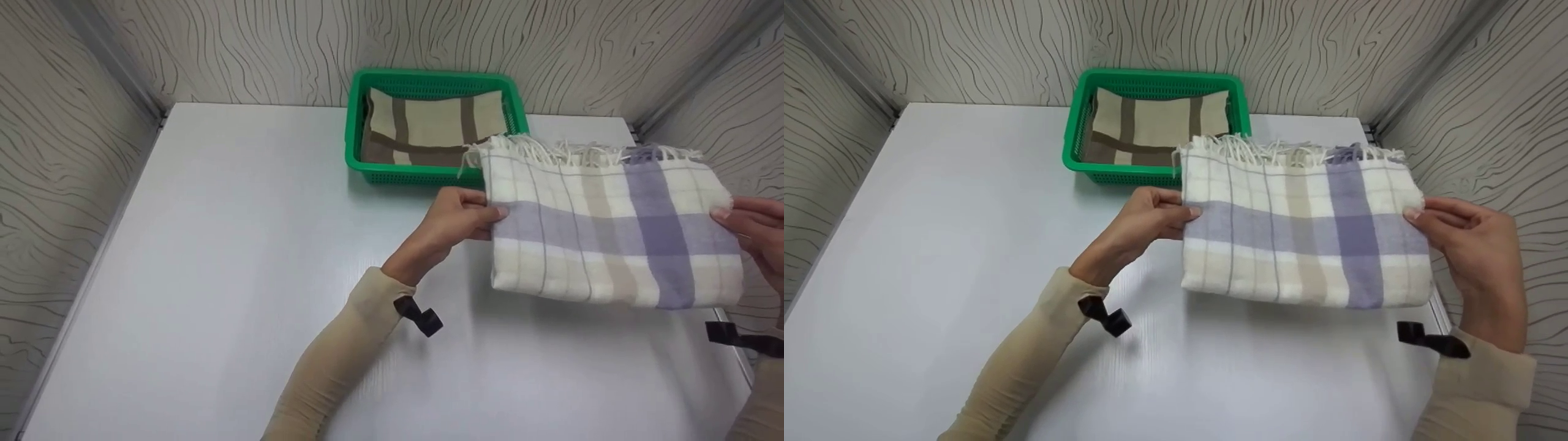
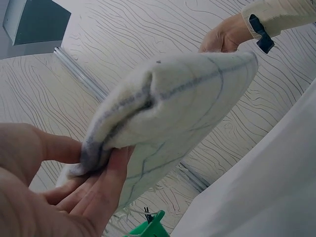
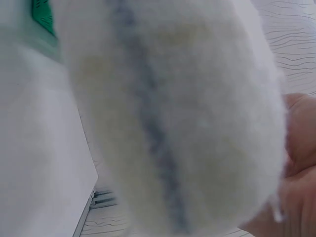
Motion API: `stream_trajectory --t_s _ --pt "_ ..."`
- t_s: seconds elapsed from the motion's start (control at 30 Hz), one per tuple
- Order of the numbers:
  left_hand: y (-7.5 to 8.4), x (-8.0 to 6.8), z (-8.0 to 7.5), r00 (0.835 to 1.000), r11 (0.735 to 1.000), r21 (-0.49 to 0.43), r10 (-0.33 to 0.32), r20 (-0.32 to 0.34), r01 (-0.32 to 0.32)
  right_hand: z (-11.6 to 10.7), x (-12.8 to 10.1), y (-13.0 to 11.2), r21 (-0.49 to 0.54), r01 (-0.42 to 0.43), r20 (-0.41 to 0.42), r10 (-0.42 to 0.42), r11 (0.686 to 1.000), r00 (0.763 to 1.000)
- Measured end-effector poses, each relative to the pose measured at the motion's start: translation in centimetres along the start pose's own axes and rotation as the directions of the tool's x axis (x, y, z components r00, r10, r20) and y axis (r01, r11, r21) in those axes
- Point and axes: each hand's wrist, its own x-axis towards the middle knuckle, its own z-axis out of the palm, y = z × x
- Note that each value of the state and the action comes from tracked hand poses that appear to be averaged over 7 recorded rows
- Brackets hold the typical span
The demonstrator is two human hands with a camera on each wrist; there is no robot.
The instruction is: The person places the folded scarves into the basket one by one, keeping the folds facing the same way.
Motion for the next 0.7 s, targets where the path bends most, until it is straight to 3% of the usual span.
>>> stream_trajectory --t_s 0.23,0.7 --pt "0.0 0.2 -0.6 1.0 1.0 -0.021 -0.002 -0.012 0.002 1.3 0.1 -0.2 0.111 0.004 -0.008 -0.003 0.994 1.0" --pt "0.2 0.1 -2.2 0.998 0.998 0.06 0.004 -0.055 0.0 3.0 0.4 -0.1 0.114 0.021 0.002 -0.022 0.993 1.0"
